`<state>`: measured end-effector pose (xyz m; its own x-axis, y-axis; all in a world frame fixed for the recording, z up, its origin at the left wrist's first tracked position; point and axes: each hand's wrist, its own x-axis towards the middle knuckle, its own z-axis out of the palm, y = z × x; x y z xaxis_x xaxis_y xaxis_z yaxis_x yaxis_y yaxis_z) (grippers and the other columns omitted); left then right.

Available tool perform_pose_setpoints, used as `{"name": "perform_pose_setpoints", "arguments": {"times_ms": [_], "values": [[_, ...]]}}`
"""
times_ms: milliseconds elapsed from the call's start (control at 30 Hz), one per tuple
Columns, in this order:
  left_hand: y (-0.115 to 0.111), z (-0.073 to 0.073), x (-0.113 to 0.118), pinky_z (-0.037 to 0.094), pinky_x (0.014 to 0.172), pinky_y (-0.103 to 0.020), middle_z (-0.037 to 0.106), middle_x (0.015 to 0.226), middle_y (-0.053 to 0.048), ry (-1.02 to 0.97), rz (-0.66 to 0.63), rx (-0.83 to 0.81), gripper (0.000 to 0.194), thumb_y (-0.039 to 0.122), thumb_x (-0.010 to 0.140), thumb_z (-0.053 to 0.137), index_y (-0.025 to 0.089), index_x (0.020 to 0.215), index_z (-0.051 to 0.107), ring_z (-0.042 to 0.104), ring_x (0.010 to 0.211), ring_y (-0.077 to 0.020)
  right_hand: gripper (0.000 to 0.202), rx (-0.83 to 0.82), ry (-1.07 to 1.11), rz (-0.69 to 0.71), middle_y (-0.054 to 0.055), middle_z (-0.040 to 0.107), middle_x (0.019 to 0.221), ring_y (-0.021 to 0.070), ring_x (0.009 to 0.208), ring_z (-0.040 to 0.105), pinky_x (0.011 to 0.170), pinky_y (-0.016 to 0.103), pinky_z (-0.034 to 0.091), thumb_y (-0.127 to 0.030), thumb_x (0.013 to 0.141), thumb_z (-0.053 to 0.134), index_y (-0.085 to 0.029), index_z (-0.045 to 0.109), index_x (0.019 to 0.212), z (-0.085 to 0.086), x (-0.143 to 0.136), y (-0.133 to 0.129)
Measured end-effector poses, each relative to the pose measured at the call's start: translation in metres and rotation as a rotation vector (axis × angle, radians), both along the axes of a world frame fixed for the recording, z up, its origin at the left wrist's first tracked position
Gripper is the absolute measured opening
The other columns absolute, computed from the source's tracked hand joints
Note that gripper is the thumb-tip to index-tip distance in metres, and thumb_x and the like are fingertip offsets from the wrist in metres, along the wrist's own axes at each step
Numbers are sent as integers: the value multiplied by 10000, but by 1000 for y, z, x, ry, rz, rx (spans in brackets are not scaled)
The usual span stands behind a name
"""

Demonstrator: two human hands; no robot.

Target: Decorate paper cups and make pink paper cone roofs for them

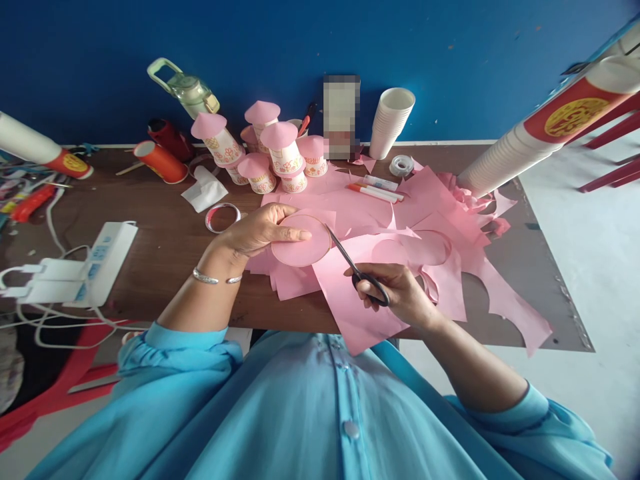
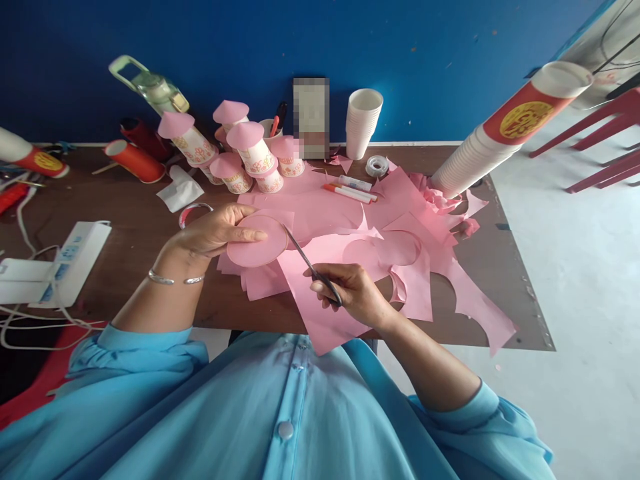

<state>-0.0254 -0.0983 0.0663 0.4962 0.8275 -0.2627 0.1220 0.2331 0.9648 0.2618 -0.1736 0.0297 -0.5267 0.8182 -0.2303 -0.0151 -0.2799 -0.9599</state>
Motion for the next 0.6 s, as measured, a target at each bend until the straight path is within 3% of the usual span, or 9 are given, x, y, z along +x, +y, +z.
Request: {"name": "perform_pose_setpoints", "arguments": {"times_ms": [167, 333, 600], "values": [[-1, 4, 2, 517, 632, -204, 749, 761, -23, -3, 24, -10, 331, 410, 679, 943, 160, 805, 765, 655, 696, -135, 389, 12, -8, -3, -20, 579, 648, 96, 531, 541, 477, 232, 432, -502, 895, 769, -141, 756, 1039, 0, 0, -1], [-2, 8, 5, 454, 553, -202, 696, 681, -11, 45, 30, -22, 355, 465, 725, 909, 150, 782, 755, 599, 617, -112, 392, 11, -22, -1, -18, 579, 648, 100, 533, 543, 476, 234, 435, -504, 889, 770, -139, 755, 1031, 0, 0, -1], [-2, 10, 8, 330, 455, -235, 535, 555, 20, 113, -12, 23, 439, 504, 706, 923, 181, 598, 646, 443, 504, -84, 439, 2, -36, -12, -12, 596, 668, 106, 555, 561, 486, 234, 436, -538, 856, 797, -144, 758, 1045, 3, -3, 1]]}}
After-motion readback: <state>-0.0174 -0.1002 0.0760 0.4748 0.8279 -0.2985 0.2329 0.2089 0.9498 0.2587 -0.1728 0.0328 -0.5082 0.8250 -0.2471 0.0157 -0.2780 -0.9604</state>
